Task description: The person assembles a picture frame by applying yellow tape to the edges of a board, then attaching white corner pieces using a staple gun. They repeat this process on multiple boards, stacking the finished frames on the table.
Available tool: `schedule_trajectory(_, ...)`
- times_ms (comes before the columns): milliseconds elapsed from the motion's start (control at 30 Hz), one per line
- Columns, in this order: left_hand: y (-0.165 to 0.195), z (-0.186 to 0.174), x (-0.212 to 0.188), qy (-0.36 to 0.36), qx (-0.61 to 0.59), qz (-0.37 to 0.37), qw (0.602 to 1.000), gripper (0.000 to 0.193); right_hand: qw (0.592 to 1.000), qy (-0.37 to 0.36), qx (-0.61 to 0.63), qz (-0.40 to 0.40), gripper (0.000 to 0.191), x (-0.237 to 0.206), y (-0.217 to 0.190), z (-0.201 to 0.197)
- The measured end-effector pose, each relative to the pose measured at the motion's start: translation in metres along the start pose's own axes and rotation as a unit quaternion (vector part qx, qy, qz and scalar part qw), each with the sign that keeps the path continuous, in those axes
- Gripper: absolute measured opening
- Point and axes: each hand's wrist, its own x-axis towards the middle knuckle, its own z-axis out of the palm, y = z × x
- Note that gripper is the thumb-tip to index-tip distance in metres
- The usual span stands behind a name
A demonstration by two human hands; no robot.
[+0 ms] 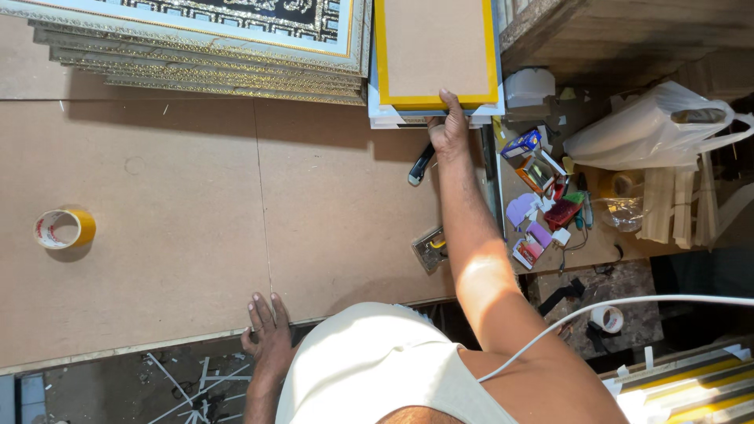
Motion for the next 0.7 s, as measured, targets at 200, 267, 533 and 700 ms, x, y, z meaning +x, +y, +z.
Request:
schedule_trajectory(200, -0.003, 0.005, 0.002, -0.019, 0.019, -0.014, 1.000, 0.131, 0.989, 0.078, -0.104, 0.069, 0.056, -0.001, -0.021, -0.003)
schedule_trajectory(267, -0.003, 0.007, 0.003, -0.023, 0.039, -0.021, 0.999, 0.129, 0.971, 0.088, -0.205, 0.082, 0.055, -0.007, -0.031, -0.006)
schedule_trajectory(533, 0.006, 0.013, 0.004, 0.013, 0.012, 0.009, 1.000, 0.125, 0.970, 0.061, -0.217, 0.095, 0.046, 0.007, -0.041, -0.030)
schedule_trajectory(700, 0.016, 0.013, 0.008, -0.032, 0.038, -0.019, 0.999, 0.128, 0.971, 0.106, -0.201, 0.074, 0.048, 0.010, -0.041, -0.033)
